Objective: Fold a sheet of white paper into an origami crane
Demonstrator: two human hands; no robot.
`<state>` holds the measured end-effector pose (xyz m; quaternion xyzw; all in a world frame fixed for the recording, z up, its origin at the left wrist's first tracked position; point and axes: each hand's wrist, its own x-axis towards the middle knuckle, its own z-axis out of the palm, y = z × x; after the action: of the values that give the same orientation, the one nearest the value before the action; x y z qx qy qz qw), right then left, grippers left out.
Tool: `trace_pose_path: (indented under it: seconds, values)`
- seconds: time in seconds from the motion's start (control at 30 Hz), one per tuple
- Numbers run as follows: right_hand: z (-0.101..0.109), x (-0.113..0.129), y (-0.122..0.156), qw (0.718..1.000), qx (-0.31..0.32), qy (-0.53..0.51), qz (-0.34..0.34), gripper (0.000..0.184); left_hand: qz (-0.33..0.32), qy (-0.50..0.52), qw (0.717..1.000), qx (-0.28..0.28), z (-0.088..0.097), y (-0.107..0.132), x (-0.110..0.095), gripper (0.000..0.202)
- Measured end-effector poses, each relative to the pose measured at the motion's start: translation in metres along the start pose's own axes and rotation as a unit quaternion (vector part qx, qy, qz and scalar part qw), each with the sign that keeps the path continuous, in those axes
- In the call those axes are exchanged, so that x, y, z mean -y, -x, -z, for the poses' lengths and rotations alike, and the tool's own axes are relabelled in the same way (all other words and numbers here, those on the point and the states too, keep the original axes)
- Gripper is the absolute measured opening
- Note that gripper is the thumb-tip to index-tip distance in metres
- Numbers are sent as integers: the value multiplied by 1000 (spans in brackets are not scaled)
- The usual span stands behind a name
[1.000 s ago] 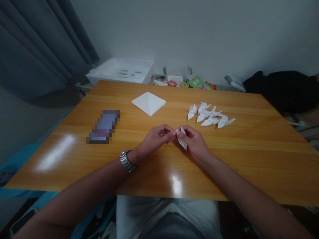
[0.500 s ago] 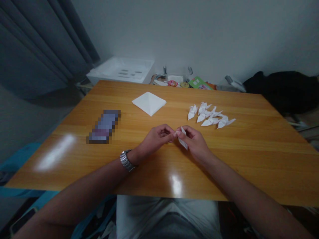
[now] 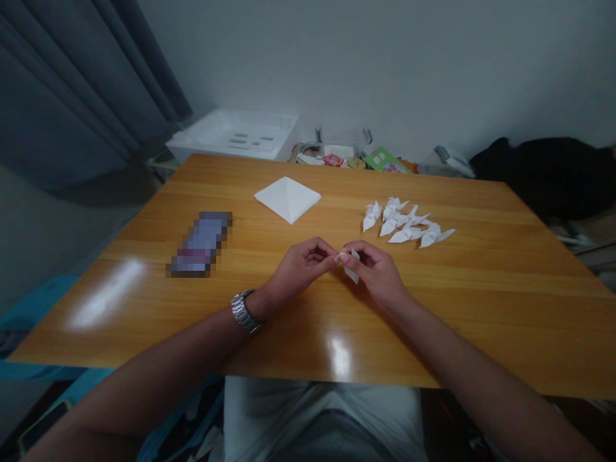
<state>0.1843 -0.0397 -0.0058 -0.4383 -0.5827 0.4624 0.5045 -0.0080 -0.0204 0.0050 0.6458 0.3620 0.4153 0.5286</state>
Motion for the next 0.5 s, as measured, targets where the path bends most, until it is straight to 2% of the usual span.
trace_pose_path:
  seconds: [0.17,0.33,0.5]
  values:
    - [4,-5,-2,995,-24,62,77,29,-18,-28,999,-41,2,0,2,30]
    - [7,-3,-2,976,-29,150,152,19,-45,-71,995,-53,3,1,5,23]
    - [9,5,-1,961,-31,201,190,18,-76,-138,986,-54,4,2,2,17]
